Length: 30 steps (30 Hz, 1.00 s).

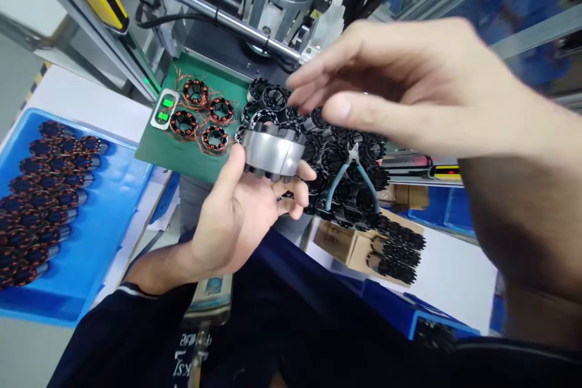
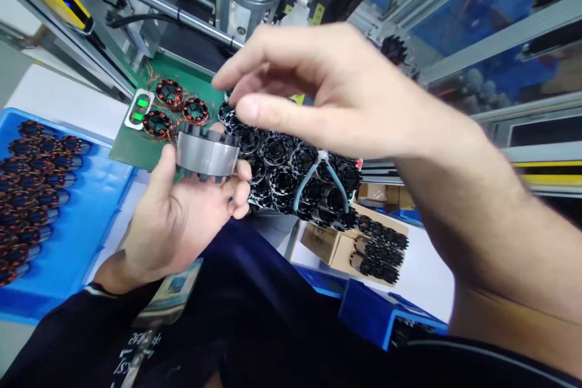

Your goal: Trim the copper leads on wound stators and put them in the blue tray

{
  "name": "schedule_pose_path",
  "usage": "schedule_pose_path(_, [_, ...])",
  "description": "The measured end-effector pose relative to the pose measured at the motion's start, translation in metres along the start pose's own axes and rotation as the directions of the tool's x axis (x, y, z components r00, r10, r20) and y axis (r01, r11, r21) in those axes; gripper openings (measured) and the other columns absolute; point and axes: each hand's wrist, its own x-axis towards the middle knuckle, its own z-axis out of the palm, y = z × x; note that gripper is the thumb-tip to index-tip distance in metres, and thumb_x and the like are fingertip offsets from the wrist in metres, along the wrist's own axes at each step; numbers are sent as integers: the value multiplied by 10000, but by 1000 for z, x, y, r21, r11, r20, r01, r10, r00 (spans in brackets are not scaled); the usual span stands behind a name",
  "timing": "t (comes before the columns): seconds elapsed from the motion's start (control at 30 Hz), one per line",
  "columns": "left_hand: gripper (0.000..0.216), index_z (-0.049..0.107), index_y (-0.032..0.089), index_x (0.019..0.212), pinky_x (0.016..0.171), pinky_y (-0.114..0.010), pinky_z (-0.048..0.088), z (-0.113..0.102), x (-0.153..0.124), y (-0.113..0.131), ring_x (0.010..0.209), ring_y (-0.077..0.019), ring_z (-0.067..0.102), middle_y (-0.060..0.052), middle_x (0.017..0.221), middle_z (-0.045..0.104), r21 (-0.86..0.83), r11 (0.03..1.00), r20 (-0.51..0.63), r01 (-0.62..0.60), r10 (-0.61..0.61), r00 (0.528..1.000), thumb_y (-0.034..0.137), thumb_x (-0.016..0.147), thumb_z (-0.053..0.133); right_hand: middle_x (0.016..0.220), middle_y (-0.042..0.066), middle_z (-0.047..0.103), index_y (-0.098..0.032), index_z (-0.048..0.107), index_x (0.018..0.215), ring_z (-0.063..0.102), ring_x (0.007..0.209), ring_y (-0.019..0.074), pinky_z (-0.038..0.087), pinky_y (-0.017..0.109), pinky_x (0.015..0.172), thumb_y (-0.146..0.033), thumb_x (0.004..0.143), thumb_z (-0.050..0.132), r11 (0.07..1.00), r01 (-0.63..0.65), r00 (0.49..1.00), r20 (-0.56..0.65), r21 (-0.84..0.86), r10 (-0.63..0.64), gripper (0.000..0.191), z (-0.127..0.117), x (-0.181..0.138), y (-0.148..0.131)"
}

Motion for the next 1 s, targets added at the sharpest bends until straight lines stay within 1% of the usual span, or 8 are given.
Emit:
schedule_pose_path(0.1, [606,849,219,1190,719,-355,608,2,-8,-5,840,-237,753,-142,1107,820,-13,1000,-10,-11,11,1000,793,1256,664,1200,24,924,-438,981,1320,893,1132,328,825,487,986,-579,1033,1015,994,-35,993,118,102,23,321,14,-2,-6])
schedule_pose_path(0.2, [525,820,290,1478,749,-351,618,-3,-17,-12,890,-247,764,-122,1161,817,-23,994,-8,-108,108,994,732,1195,823,1199,41,924,-467,998,1319,904,1073,365,835,501,889,-512,866,1126,972,-88,984,173,219,50,473,19,4,-3])
schedule_pose_path(0.27, [640,727,353,1690,757,-334,627,-5,-23,-15,925,-246,769,-113,1198,808,-42,984,-31,-171,170,985,665,1160,904,1183,43,931,-461,1003,1300,904,1013,358,835,495,859,-474,814,1160,954,-122,977,201,274,67,512,24,9,-5])
schedule_pose_path(0.4, [709,612,402,1839,750,-295,633,-5,-29,-15,941,-219,785,-115,1294,796,-69,970,-64,-233,229,971,516,1194,883,1086,58,918,-399,1001,1247,871,912,339,816,480,805,-426,766,1194,924,-193,968,218,329,125,519,39,13,-12])
schedule_pose_path(0.63, [714,642,432,1827,740,-302,616,-13,-28,-15,951,-221,762,-99,1376,796,-84,957,-81,-277,270,959,568,1180,912,1168,48,912,-358,951,1374,879,957,282,760,427,824,-614,1037,1040,936,-164,963,258,313,82,432,44,14,-9])
schedule_pose_path(0.7, [613,705,491,1777,779,-304,624,-20,-25,-15,994,-208,745,-66,1504,795,-73,955,-42,-288,286,957,585,1199,886,1205,50,912,-364,945,1400,885,973,279,759,424,840,-646,1021,1055,933,-170,961,262,318,85,485,43,16,-5])
schedule_pose_path(0.87, [614,743,515,1813,865,-345,672,-48,-7,-9,1070,-202,769,-12,1881,657,143,901,102,-410,399,911,601,1215,850,1190,43,911,-372,926,1469,878,1016,279,748,407,847,-626,920,1137,917,-194,932,358,349,61,641,45,29,7])
schedule_pose_path(1.0, [900,297,511,2066,1039,-462,758,-92,23,1,1276,-279,836,-116,1949,570,500,705,263,-502,429,864,548,1274,724,1284,51,899,-344,915,1459,841,1166,280,732,392,888,-635,913,1134,970,-99,950,312,224,26,656,35,43,20])
